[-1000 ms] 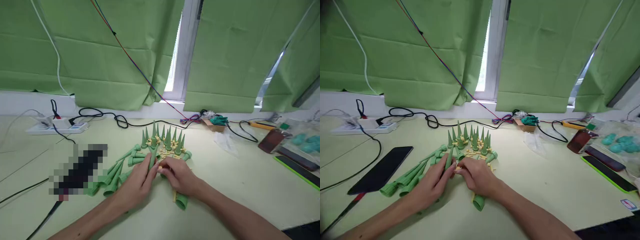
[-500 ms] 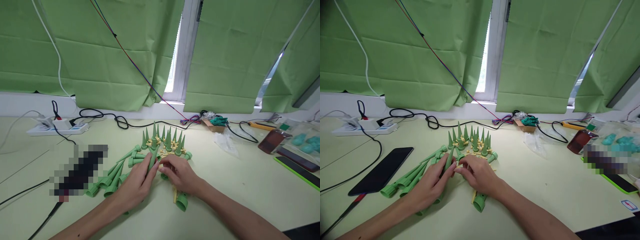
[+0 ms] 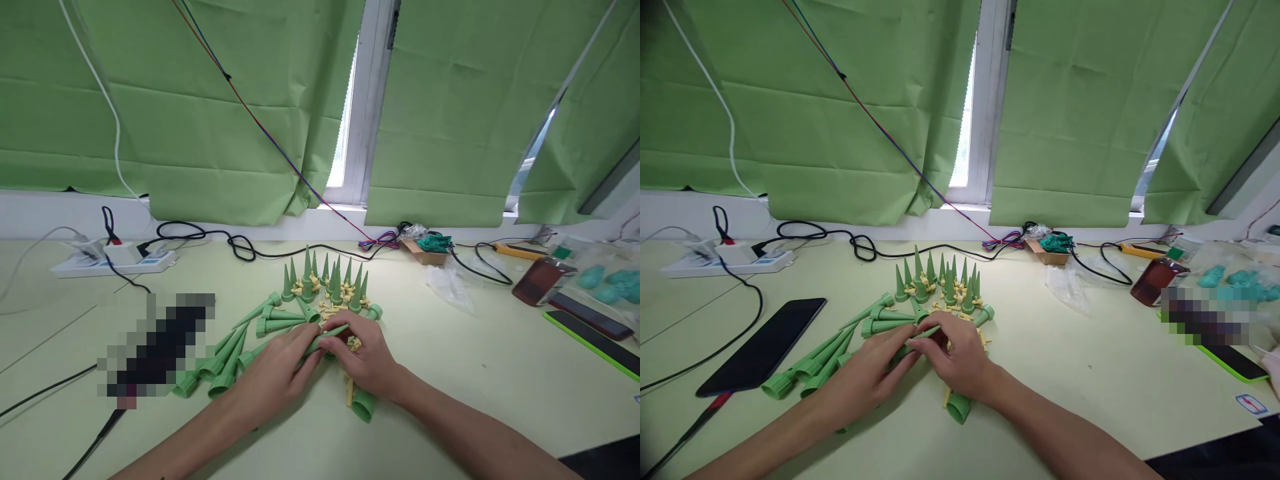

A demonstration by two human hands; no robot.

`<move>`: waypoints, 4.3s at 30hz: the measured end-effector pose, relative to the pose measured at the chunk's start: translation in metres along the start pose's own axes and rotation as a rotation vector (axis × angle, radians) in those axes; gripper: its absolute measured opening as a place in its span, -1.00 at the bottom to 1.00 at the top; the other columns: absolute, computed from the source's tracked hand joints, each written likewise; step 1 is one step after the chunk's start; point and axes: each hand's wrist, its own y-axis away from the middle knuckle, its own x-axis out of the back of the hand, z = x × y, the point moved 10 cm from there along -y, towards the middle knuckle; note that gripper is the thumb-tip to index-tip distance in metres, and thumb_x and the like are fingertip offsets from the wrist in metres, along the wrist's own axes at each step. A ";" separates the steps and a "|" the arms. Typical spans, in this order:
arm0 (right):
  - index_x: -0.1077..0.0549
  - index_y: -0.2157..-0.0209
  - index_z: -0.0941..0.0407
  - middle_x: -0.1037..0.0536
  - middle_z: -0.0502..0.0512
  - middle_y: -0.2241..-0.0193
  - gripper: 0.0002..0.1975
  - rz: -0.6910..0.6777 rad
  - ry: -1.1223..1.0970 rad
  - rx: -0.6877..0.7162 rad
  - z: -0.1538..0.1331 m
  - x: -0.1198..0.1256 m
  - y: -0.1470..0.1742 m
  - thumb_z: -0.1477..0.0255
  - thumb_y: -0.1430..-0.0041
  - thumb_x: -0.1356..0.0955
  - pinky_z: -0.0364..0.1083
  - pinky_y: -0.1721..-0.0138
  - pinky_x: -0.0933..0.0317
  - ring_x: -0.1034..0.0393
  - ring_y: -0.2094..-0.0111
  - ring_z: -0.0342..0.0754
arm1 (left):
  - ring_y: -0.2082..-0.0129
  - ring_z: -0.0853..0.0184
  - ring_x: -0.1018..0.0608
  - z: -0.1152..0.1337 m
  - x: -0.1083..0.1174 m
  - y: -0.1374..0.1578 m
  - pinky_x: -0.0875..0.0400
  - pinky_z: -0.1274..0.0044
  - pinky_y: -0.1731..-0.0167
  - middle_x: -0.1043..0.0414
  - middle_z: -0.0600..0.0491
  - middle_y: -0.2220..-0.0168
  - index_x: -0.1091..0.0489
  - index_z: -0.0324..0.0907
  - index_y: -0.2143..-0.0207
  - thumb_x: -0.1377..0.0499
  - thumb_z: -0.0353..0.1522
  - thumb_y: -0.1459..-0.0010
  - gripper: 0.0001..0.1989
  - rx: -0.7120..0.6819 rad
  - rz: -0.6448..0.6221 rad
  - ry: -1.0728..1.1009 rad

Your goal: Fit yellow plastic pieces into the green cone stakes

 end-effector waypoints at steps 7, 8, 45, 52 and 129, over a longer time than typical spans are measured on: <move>-0.39 0.40 0.11 -0.33 -0.10 0.65 -0.80 0.046 -0.162 -0.206 0.018 0.016 -0.011 0.34 -0.31 -0.31 -0.20 0.62 -0.17 -0.23 0.67 -0.20 | 0.14 0.25 -0.48 0.003 0.014 0.002 -0.40 0.44 0.18 -0.36 -0.01 0.07 -0.22 -0.08 -0.01 0.02 -0.30 -0.37 -0.80 -0.018 0.134 -0.008; -0.39 0.38 0.11 -0.30 -0.12 0.68 -0.78 0.061 -0.176 -0.218 0.020 0.024 -0.015 0.31 -0.33 -0.29 -0.20 0.64 -0.14 -0.21 0.69 -0.20 | 0.10 0.24 -0.47 0.003 0.020 0.003 -0.41 0.43 0.15 -0.31 -0.04 0.00 -0.18 -0.08 -0.06 0.00 -0.30 -0.37 -0.76 -0.022 0.193 -0.013; -0.47 0.51 0.17 -0.41 0.00 0.60 -0.70 -0.285 0.713 -0.182 0.093 0.025 -0.143 0.34 -0.26 -0.32 -0.15 0.43 0.01 -0.19 0.53 -0.14 | 0.44 0.35 -0.38 0.036 -0.006 0.009 -0.20 0.49 0.46 -0.35 0.03 0.40 -0.39 -0.20 0.38 0.07 -0.39 -0.38 -0.69 -0.331 0.012 -0.231; -0.48 0.38 0.17 -0.49 0.05 0.53 -0.76 -0.259 0.735 -0.245 0.091 0.031 -0.140 0.29 -0.26 -0.34 -0.15 0.42 -0.03 -0.31 0.46 -0.08 | 0.45 0.35 -0.39 0.036 -0.007 0.010 -0.19 0.50 0.46 -0.34 0.04 0.42 -0.38 -0.19 0.40 0.07 -0.37 -0.39 -0.67 -0.331 -0.003 -0.246; -0.40 0.05 0.16 -0.56 0.17 0.25 -0.77 -0.462 0.656 -0.124 0.033 -0.035 -0.019 0.41 -0.31 -0.26 -0.09 0.28 -0.21 -0.47 0.21 0.06 | 0.42 0.38 -0.46 0.029 0.030 0.000 -0.28 0.54 0.40 -0.42 0.07 0.41 -0.42 -0.17 0.39 0.03 -0.34 -0.38 -0.68 -0.271 0.087 -0.100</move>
